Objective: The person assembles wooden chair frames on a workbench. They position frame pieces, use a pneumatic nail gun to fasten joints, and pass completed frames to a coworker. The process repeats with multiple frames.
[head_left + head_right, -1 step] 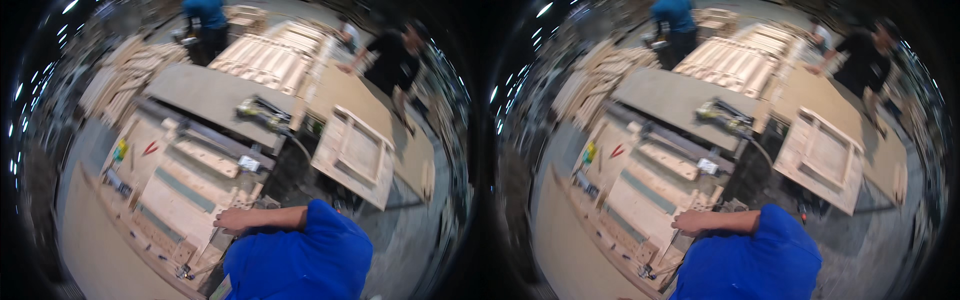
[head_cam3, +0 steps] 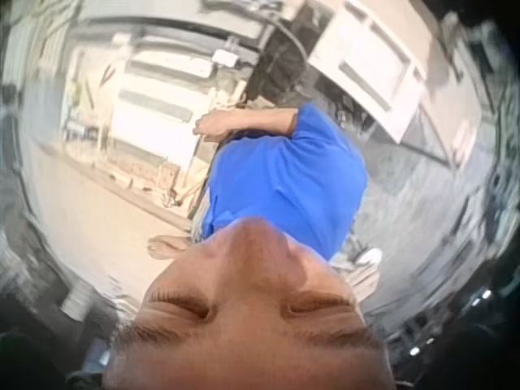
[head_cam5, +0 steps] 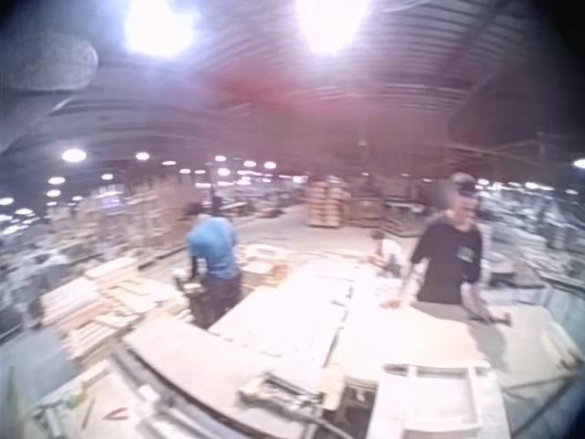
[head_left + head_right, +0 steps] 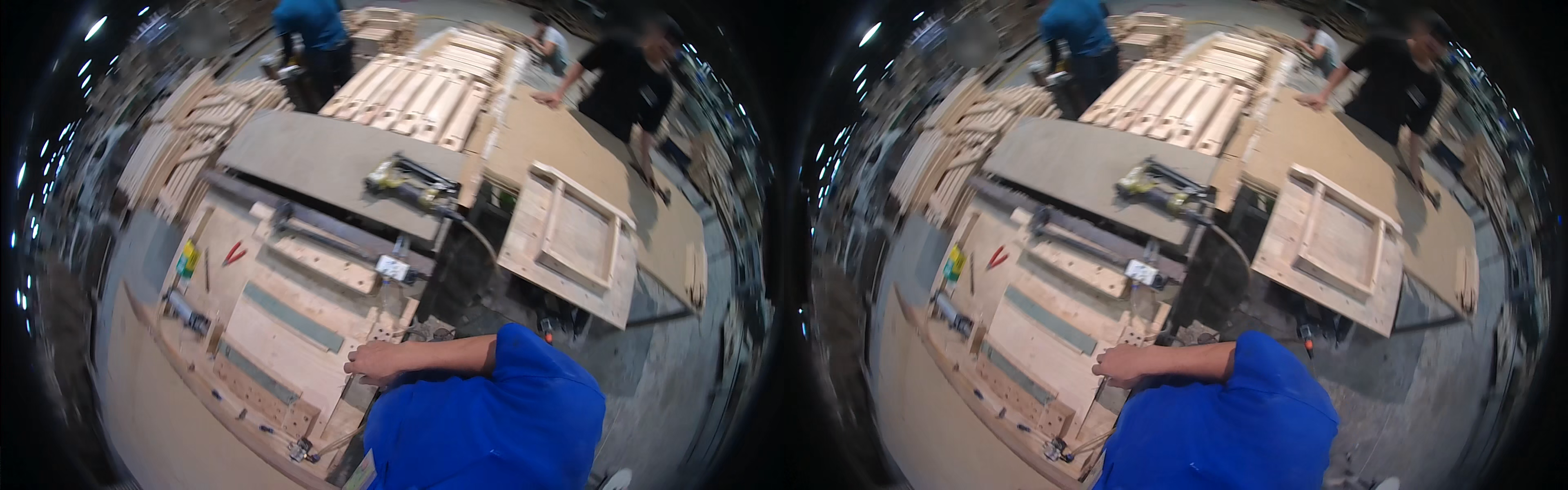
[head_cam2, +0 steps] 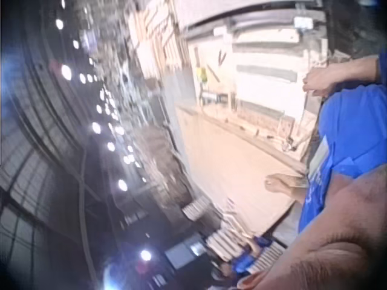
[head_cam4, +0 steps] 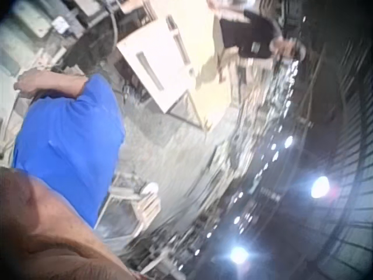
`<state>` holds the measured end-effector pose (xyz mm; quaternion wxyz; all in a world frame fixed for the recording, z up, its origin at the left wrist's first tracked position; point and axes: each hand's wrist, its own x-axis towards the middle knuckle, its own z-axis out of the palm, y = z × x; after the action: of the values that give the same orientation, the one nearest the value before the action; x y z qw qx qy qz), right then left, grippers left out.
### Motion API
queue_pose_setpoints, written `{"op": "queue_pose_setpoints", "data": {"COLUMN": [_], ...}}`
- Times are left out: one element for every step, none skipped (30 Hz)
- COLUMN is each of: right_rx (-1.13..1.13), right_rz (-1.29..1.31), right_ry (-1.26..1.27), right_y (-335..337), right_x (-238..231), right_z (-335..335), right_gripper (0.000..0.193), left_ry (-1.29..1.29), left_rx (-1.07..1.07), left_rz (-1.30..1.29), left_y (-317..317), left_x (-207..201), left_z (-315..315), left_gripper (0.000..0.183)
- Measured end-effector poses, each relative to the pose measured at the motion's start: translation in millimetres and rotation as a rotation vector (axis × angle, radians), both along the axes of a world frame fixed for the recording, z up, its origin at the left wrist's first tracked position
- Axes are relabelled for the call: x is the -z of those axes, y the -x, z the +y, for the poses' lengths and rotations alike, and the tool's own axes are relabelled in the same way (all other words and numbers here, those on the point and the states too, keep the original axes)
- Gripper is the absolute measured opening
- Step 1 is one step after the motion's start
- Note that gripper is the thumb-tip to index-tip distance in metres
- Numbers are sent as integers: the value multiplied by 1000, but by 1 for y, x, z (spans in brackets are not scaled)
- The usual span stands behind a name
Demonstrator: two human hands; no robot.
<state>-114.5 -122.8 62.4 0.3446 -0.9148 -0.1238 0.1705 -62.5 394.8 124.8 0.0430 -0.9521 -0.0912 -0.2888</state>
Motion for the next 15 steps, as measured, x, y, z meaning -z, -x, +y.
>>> {"op": "queue_pose_setpoints", "data": {"right_rx": [29,85,125,163,252,339,415,540,691,835,1037,1248,1401,1593,1653], "right_rz": [-9,-30,-49,-69,-122,-170,-221,-174,-230,-316,-364,-351,-347,-297,-310], "right_ry": [-25,-49,-71,-94,-176,-251,-322,-344,-332,-264,-183,-35,14,100,344], "right_y": [12,27,40,52,68,80,98,118,142,165,193,225,262,291,321], "right_x": [-2,0,4,8,8,3,0,-14,-24,-32,-33,-24,-18,-11,-9], "right_z": [-12,-22,-31,-38,-49,-61,-81,-109,-139,-172,-206,-242,-281,-314,-347], "right_gripper": [44,43,42,41,39,37,35,32,31,32,33,34,34,34,29], "left_ry": [176,358,541,538,538,553,571,607,643,676,666,670,670,687,720], "left_rx": [23,31,22,167,307,392,467,548,628,703,736,787,832,844,857], "left_rz": [25,59,100,62,27,43,55,140,220,300,331,372,411,437,468], "left_y": [-4,-11,-19,-32,-42,-56,-61,-63,-66,-63,-56,-50,-44,-38,-34], "left_x": [3,7,8,10,15,20,27,31,31,31,25,19,13,11,16], "left_z": [-13,-33,-52,-74,-100,-125,-153,-173,-192,-209,-229,-256,-278,-295,-312], "left_gripper": [42,42,42,43,43,42,40,39,38,38,36,34,32,31,30]}}
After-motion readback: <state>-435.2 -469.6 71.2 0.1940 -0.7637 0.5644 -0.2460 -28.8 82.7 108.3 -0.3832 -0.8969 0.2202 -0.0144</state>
